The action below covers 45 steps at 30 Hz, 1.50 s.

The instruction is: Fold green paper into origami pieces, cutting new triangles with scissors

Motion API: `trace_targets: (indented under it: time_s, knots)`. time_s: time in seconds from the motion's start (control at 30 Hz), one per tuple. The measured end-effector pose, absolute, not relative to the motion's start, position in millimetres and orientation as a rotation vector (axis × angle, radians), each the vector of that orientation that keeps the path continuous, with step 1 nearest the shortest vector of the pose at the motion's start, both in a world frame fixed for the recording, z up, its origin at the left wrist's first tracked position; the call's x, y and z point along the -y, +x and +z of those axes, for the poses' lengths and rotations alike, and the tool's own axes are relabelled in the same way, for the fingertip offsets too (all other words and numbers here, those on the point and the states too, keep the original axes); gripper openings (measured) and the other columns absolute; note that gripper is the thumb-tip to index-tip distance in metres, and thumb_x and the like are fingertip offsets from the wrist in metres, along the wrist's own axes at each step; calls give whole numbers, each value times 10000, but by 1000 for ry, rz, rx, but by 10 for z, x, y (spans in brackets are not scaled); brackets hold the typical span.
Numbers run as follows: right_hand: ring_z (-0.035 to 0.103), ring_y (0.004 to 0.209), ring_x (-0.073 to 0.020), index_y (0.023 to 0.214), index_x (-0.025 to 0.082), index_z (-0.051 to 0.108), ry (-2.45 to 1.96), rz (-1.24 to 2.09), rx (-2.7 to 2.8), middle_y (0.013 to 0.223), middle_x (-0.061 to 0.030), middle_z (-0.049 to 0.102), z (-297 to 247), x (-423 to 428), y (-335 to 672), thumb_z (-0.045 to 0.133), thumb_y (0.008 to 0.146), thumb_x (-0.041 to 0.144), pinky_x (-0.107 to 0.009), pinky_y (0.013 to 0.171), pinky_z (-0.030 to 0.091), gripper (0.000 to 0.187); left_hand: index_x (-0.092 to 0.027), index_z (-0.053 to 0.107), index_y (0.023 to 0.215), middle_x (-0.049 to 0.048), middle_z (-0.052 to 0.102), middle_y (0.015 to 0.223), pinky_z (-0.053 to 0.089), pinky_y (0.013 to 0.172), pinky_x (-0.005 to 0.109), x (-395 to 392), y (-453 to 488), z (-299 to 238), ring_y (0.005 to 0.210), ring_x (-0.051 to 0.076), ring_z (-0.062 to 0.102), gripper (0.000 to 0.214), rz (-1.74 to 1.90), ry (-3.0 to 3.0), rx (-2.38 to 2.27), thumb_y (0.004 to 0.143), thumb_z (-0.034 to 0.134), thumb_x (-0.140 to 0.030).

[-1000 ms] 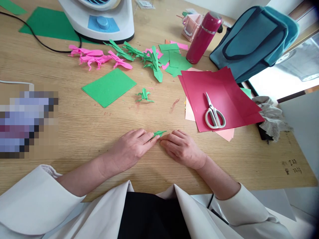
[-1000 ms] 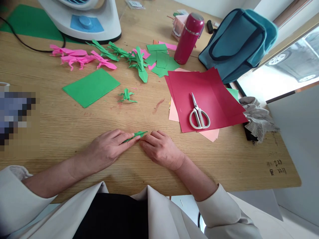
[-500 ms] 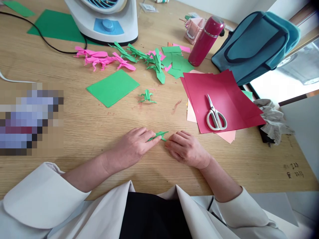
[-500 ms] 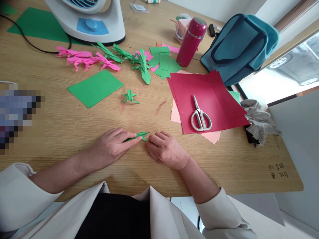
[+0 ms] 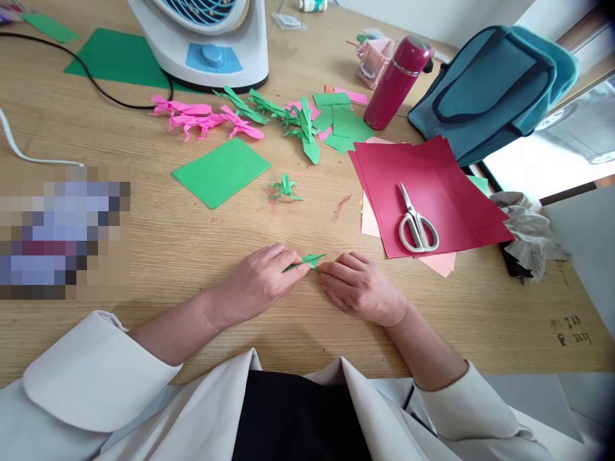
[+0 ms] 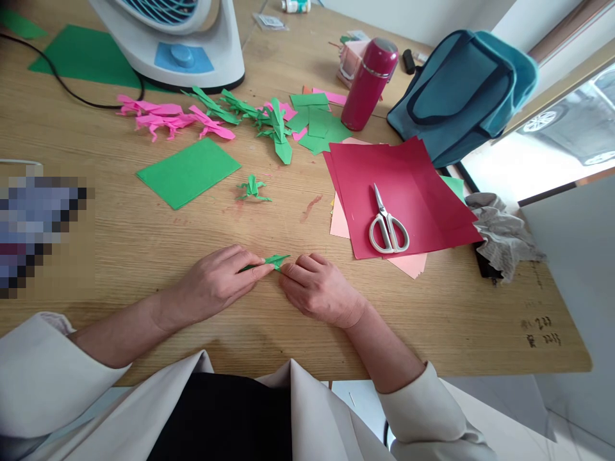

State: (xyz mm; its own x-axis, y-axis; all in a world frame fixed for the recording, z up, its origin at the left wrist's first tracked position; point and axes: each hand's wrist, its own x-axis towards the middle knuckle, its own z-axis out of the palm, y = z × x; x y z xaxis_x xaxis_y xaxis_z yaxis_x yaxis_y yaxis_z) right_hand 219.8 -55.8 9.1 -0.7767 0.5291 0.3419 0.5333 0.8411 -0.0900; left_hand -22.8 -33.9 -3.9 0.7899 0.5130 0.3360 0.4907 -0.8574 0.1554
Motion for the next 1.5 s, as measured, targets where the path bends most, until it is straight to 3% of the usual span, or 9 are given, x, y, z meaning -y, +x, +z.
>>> trace_targets:
  time_s: [0.63, 1.07, 1.33, 1.5]
  knots:
    - [549, 805, -189, 1100, 118, 661, -1030, 87, 2578, 895, -94, 621, 17, 555, 2080, 473, 997, 174, -334, 729, 467, 222, -142, 649, 1066, 81, 663, 1003, 519, 889, 335, 347, -248, -52, 993, 194, 595, 192, 623, 2811, -809, 959, 492, -112]
    - [482, 748, -180, 1016, 141, 666, -1002, 39, 2598, 847, -69, 576, 9, 561, 2061, 430, 1013, 165, -323, 679, 415, 237, -148, 661, 1020, 70, 680, 971, 529, 858, 305, 377, -216, -29, 949, 178, 624, 196, 660, 2847, -882, 958, 481, -98]
    - [472, 732, -183, 937, 153, 656, -1000, -34, 2644, 816, -64, 577, 54, 589, 2048, 442, 1001, 155, -334, 664, 390, 223, -148, 660, 1082, 76, 686, 1029, 522, 902, 333, 399, -235, -73, 994, 194, 621, 203, 645, 2911, -867, 946, 516, -105]
    - [480, 735, -182, 942, 147, 658, -1000, -49, 2653, 824, -65, 596, 72, 595, 2055, 453, 1000, 167, -334, 662, 392, 214, -113, 583, 1271, 114, 677, 1159, 513, 915, 380, 437, -294, -63, 1098, 241, 605, 313, 603, 3009, -811, 972, 510, -172]
